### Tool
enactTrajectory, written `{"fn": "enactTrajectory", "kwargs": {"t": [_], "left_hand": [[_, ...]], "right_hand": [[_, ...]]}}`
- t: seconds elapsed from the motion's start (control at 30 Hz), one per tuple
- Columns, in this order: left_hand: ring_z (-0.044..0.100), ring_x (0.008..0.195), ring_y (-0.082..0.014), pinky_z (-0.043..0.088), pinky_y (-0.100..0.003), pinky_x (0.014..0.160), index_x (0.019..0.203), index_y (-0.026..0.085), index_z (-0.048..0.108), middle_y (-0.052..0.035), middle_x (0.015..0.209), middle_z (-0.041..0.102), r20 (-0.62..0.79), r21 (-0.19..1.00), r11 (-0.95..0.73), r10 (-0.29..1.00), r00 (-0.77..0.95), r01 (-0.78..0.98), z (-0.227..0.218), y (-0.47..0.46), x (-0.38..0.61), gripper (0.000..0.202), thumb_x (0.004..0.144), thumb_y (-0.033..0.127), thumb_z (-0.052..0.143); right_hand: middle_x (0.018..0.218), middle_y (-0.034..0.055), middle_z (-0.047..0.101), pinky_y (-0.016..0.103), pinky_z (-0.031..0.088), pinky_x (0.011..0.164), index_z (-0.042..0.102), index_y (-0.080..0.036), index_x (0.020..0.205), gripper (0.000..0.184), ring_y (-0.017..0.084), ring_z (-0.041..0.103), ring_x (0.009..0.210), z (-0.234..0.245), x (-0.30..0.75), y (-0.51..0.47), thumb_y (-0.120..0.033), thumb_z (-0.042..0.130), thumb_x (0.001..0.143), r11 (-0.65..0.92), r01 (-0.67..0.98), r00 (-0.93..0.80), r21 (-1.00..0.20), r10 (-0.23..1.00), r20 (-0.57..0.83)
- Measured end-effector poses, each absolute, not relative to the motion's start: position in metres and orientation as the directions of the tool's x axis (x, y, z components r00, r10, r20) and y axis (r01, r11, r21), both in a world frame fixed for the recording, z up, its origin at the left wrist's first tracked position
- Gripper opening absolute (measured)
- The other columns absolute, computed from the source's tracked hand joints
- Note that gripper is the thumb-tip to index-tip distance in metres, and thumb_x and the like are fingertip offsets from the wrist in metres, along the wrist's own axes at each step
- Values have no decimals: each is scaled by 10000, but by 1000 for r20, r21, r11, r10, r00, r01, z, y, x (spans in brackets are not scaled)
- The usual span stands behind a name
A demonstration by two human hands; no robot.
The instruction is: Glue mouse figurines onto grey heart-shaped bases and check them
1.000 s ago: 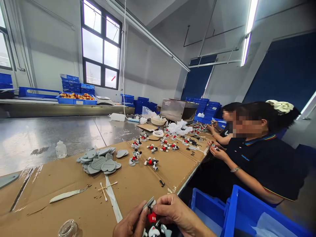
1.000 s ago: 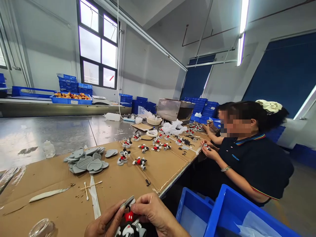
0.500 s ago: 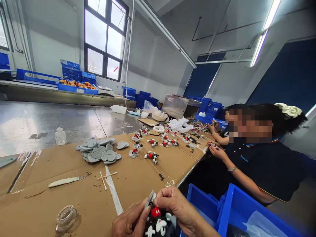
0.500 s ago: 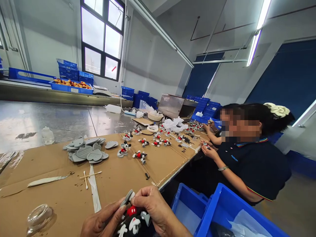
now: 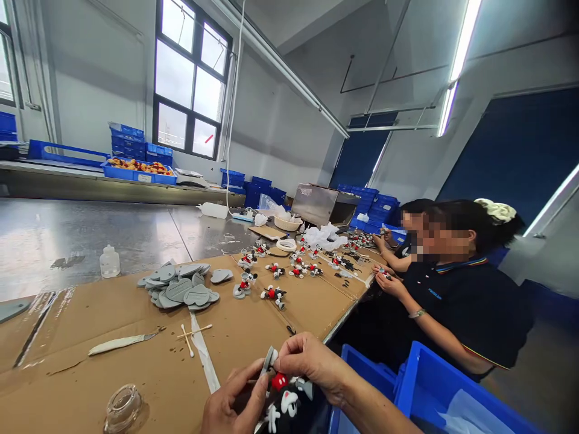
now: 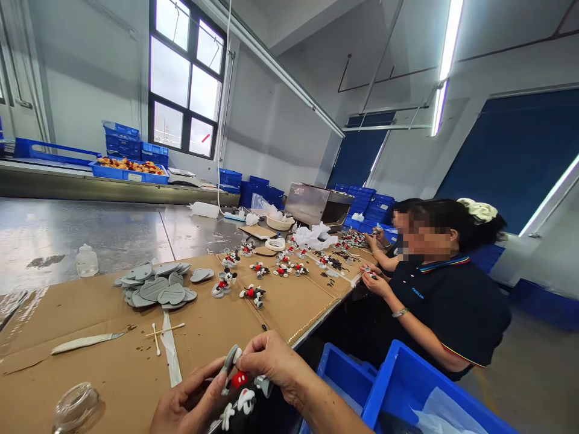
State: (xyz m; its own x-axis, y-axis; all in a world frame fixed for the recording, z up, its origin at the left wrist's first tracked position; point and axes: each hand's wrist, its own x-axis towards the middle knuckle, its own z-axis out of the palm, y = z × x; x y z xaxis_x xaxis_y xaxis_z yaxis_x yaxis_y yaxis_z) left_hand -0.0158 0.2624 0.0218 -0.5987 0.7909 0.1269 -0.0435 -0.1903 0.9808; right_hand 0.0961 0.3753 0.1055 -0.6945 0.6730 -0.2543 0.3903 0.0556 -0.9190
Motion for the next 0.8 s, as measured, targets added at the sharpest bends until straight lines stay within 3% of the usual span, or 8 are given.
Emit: {"fn": "enactTrajectory", "kwargs": {"t": [0.17,0.27,0.43,0.57,0.63,0.7,0.73,0.8], "left_hand": [[698,992,-291,568,-304,827,1109,174,732,-148,1038,748,17,930,-226,816,-578,-291,28,268,-23,736,568,669,795],[722,872,-250,573,-284,765,1195,159,684,-139,977,759,104,926,-266,861,-498,-267,33,275,-22,778,601,648,791],[728,740,-204,557,-219,677,961,149,768,-75,782,774,88,874,-296,877,-473,-386,42,286,-14,577,539,525,884],[738,732,-205,572,-214,657,851,127,752,-80,773,776,-151,757,-215,861,-486,-617,46,289,-15,481,466,333,955],[739,719,-186,582,-216,667,869,125,731,-79,787,778,-223,722,-198,840,-494,-663,49,289,-19,347,575,183,905],[736,676,-167,590,-216,658,883,125,705,-64,748,773,-285,691,-195,812,-510,-696,53,289,-23,222,692,57,793],[732,648,-162,593,-218,642,885,121,691,-61,723,768,-305,683,-195,799,-518,-704,55,289,-25,187,736,17,735],[727,608,-164,599,-225,608,896,108,668,-70,690,760,-327,678,-193,785,-526,-709,62,287,-27,168,788,-20,656]], "right_hand": [[537,-28,574,229,298,520,655,-156,586,64,96,447,517,133,100,388,-213,633,607,343,467,-770,-815,611,-184],[548,-29,590,238,328,558,661,-181,548,40,124,499,581,150,99,390,-148,659,571,545,455,-826,-704,554,-104],[568,3,626,288,401,703,665,-197,513,158,194,595,711,170,86,377,-45,662,555,763,413,-879,-498,478,3],[1036,115,703,428,383,952,753,-204,945,291,316,593,1052,185,88,364,-169,739,657,830,383,-867,-405,474,151],[1253,127,618,458,337,1040,691,-230,1131,372,319,526,1185,179,96,358,-324,700,771,809,345,-738,-476,547,395],[1243,115,613,436,370,1040,685,-250,1109,326,292,545,1160,154,105,357,-447,586,869,724,236,-417,-648,678,606],[1205,119,626,431,409,1005,679,-252,1111,364,289,571,1112,137,107,358,-504,573,869,638,170,-265,-751,763,589],[1190,124,637,422,483,915,631,-260,1229,604,293,620,1026,98,106,361,-567,735,719,398,-21,-274,-917,880,388]]}}
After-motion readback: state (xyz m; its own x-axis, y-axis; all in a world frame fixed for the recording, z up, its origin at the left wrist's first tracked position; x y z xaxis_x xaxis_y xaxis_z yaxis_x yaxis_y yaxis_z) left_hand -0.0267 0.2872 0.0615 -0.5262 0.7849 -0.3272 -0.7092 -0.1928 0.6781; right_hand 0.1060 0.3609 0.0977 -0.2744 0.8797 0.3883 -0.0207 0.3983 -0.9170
